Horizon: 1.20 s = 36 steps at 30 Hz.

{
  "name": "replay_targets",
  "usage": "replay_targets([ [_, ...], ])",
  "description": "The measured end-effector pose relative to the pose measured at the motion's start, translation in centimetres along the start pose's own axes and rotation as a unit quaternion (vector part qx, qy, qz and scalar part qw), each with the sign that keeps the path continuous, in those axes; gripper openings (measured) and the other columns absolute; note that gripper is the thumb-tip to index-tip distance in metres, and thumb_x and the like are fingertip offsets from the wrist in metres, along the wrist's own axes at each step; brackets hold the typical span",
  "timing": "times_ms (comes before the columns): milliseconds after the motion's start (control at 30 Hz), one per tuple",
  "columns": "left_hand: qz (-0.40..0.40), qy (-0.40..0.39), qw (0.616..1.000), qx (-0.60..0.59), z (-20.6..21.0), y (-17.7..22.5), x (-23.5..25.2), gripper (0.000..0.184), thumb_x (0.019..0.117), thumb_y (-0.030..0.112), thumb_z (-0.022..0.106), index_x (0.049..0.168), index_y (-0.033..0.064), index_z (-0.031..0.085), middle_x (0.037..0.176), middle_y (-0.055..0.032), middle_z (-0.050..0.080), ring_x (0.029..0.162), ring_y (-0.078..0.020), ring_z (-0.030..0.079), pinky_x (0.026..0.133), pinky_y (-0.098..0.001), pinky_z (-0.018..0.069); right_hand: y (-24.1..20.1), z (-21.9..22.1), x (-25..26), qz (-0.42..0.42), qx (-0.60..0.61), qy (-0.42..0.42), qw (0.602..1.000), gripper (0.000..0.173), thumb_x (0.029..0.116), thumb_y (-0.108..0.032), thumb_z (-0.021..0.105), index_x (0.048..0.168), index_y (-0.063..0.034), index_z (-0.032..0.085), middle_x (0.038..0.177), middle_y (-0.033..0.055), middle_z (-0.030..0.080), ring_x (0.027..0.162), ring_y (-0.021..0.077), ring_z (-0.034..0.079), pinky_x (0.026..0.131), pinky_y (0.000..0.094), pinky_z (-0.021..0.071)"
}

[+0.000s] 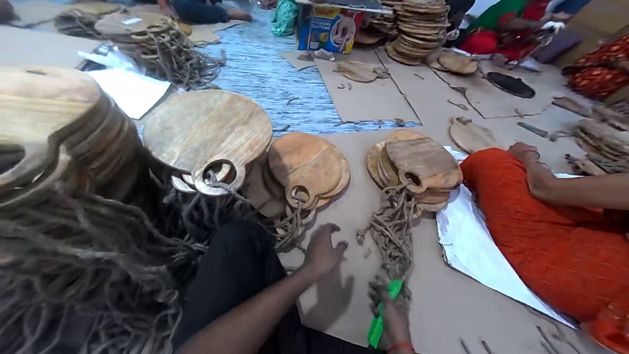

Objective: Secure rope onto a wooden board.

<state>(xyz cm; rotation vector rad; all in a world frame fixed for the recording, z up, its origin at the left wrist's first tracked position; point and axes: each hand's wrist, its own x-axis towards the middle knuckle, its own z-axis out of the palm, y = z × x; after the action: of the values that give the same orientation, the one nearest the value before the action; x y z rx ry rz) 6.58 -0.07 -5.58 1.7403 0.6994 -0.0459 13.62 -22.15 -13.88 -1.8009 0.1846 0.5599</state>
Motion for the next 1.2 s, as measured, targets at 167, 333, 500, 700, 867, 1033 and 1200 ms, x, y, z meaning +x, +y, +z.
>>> replay_targets([
  [167, -0.076, 0.241, 0.966, 0.044, -3.2, -0.3, 5.5, 0.060, 0.0975, 0.030, 0.069, 0.148, 0.0056, 0.048, 0.152, -0.0255, 0.045, 0.134, -0.0466, 0.049, 0.106, -0.0650, 0.0439, 1.2, 2.9, -0.7, -0.060, -0.392, -0.081, 0.915, 0.055, 0.0930, -0.020, 0.074, 0.142, -0.0032, 0.056, 0.127, 0.0227, 0.065, 0.112, 0.0375, 0.066, 0.099, 0.0558, 0.0514],
  [333, -0.193, 0.255, 0.938, 0.133, -3.5, -4.1, 7.4, 0.078, 0.0915, 0.029, 0.075, 0.158, 0.0189, 0.036, 0.154, -0.0273, 0.041, 0.135, -0.0460, 0.049, 0.106, -0.0592, 0.0471, 1.5, 3.8, -0.2, -0.084, -0.492, -0.047, 0.865, 0.047, 0.0918, -0.017, 0.072, 0.137, -0.0113, 0.062, 0.134, 0.0178, 0.061, 0.121, 0.0355, 0.062, 0.100, 0.0526, 0.0512],
  [500, -0.147, 0.183, 0.920, 0.314, -3.7, -3.0, 6.6, 0.046, 0.0978, 0.018, 0.060, 0.143, 0.0263, 0.059, 0.140, -0.0144, 0.061, 0.133, -0.0373, 0.054, 0.109, -0.0620, 0.0410, 1.6, 2.4, -0.1, -0.109, -0.445, 0.001, 0.889, 0.050, 0.0914, -0.029, 0.075, 0.136, -0.0082, 0.064, 0.137, 0.0209, 0.060, 0.126, 0.0399, 0.057, 0.107, 0.0544, 0.0453],
  [700, -0.128, 0.170, 0.939, 0.271, -4.5, -2.0, 5.3, 0.032, 0.1047, 0.027, 0.052, 0.132, 0.0173, 0.066, 0.129, -0.0134, 0.069, 0.122, -0.0343, 0.064, 0.100, -0.0607, 0.0495, 1.7, 2.8, 0.0, -0.152, -0.355, -0.011, 0.922, 0.044, 0.0936, -0.031, 0.073, 0.130, -0.0071, 0.068, 0.133, 0.0196, 0.063, 0.123, 0.0372, 0.060, 0.108, 0.0543, 0.0446],
  [867, -0.014, 0.062, 0.992, 0.111, -0.3, -2.0, 0.6, 0.039, 0.1074, 0.020, 0.049, 0.142, 0.0042, 0.056, 0.118, -0.0199, 0.069, 0.102, -0.0320, 0.070, 0.093, -0.0507, 0.0562, 1.4, 4.7, -0.4, -0.123, -0.051, -0.145, 0.980, 0.034, 0.1053, -0.021, 0.056, 0.130, 0.0010, 0.063, 0.121, 0.0158, 0.070, 0.107, 0.0241, 0.069, 0.093, 0.0413, 0.0563],
  [1033, -0.006, -0.145, 0.988, -0.058, 6.2, -5.5, -4.0, 0.045, 0.1043, 0.010, 0.051, 0.144, -0.0064, 0.036, 0.120, -0.0257, 0.064, 0.100, -0.0313, 0.070, 0.089, -0.0476, 0.0584, 1.2, 6.3, -1.9, 0.010, 0.101, -0.153, 0.983, 0.051, 0.1102, -0.031, 0.045, 0.150, 0.0016, 0.042, 0.129, 0.0219, 0.062, 0.111, 0.0272, 0.064, 0.096, 0.0451, 0.0532],
  [1200, -0.061, -0.167, 0.977, -0.120, 7.0, -5.3, -4.3, 0.031, 0.1090, 0.018, 0.041, 0.128, -0.0045, 0.051, 0.098, -0.0137, 0.064, 0.078, -0.0174, 0.061, 0.071, -0.0351, 0.0520, 0.7, 5.0, -0.8, 0.041, 0.213, -0.034, 0.976, 0.037, 0.1094, -0.017, 0.048, 0.142, 0.0011, 0.048, 0.091, 0.0109, 0.065, 0.070, 0.0159, 0.063, 0.063, 0.0313, 0.0536],
])
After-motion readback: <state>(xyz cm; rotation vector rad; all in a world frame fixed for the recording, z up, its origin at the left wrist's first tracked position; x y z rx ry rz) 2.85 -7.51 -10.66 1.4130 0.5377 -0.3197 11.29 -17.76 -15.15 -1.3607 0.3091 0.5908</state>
